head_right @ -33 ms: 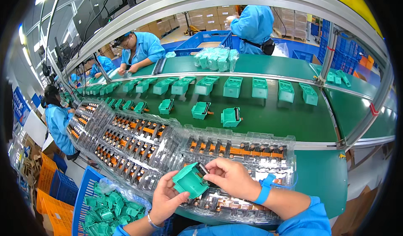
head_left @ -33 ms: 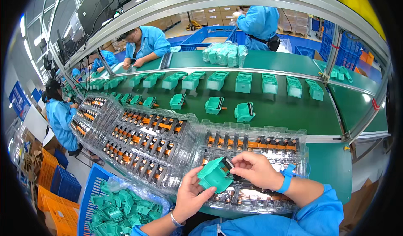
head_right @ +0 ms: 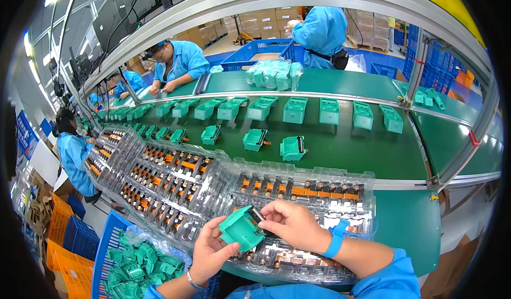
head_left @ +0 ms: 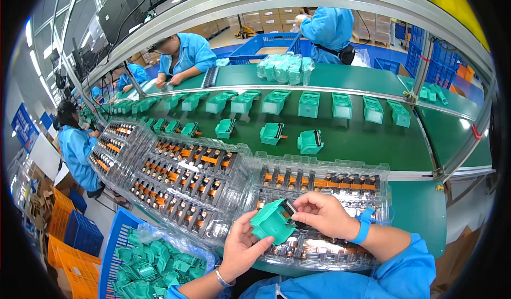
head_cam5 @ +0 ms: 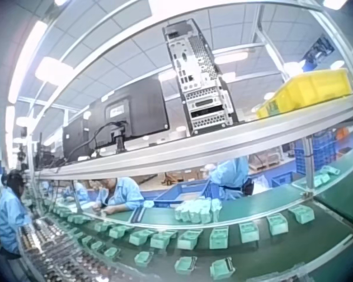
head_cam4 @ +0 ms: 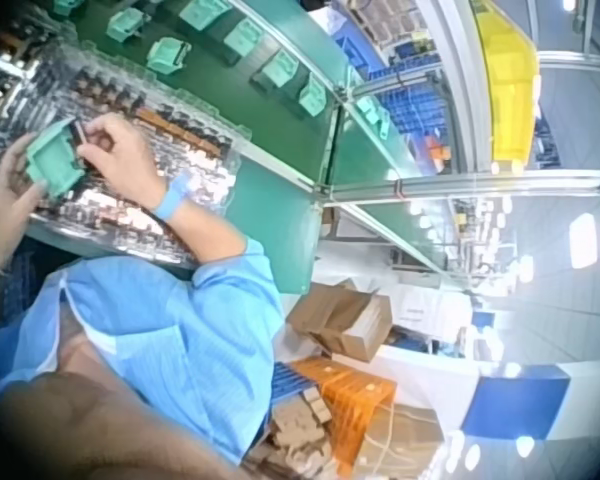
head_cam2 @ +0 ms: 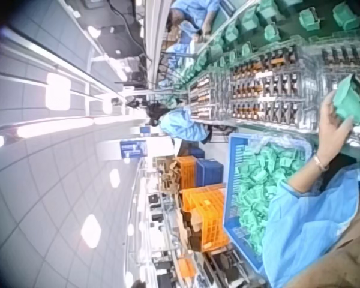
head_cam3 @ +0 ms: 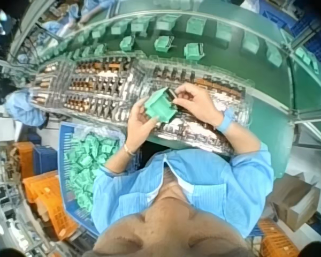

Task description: The person assembles small electronic components by hand, inserting them into green plastic housings.

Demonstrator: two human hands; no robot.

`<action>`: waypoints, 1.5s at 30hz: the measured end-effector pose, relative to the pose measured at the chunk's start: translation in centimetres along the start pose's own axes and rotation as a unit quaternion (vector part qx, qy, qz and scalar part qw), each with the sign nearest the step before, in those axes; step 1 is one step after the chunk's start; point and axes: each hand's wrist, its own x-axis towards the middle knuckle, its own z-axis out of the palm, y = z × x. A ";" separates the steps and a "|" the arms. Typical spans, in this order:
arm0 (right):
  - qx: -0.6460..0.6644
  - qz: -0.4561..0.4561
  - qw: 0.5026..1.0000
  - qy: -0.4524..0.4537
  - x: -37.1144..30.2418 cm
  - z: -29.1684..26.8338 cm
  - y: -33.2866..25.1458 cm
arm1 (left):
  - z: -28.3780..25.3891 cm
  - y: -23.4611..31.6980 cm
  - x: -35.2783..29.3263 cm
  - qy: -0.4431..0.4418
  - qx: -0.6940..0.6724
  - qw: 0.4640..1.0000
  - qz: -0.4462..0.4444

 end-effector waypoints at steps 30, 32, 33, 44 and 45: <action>0.092 0.077 0.991 -0.056 -0.2 0.7 1.2 | 0.5 0.0 -0.4 0.005 -0.021 0.999 0.028; 0.113 0.061 0.991 -0.043 -0.3 0.7 1.2 | 0.5 -0.1 -0.5 0.003 -0.018 0.999 0.034; 0.113 0.062 0.991 -0.042 -0.3 0.6 1.1 | 0.5 -0.1 -0.5 0.001 -0.015 0.999 0.041; 0.156 0.057 0.986 -0.018 0.4 0.4 1.6 | -0.8 0.8 -1.4 -0.016 0.010 1.000 0.021; 0.158 0.030 0.987 -0.002 0.4 0.4 1.5 | -0.8 0.9 -1.8 -0.011 0.030 0.999 0.041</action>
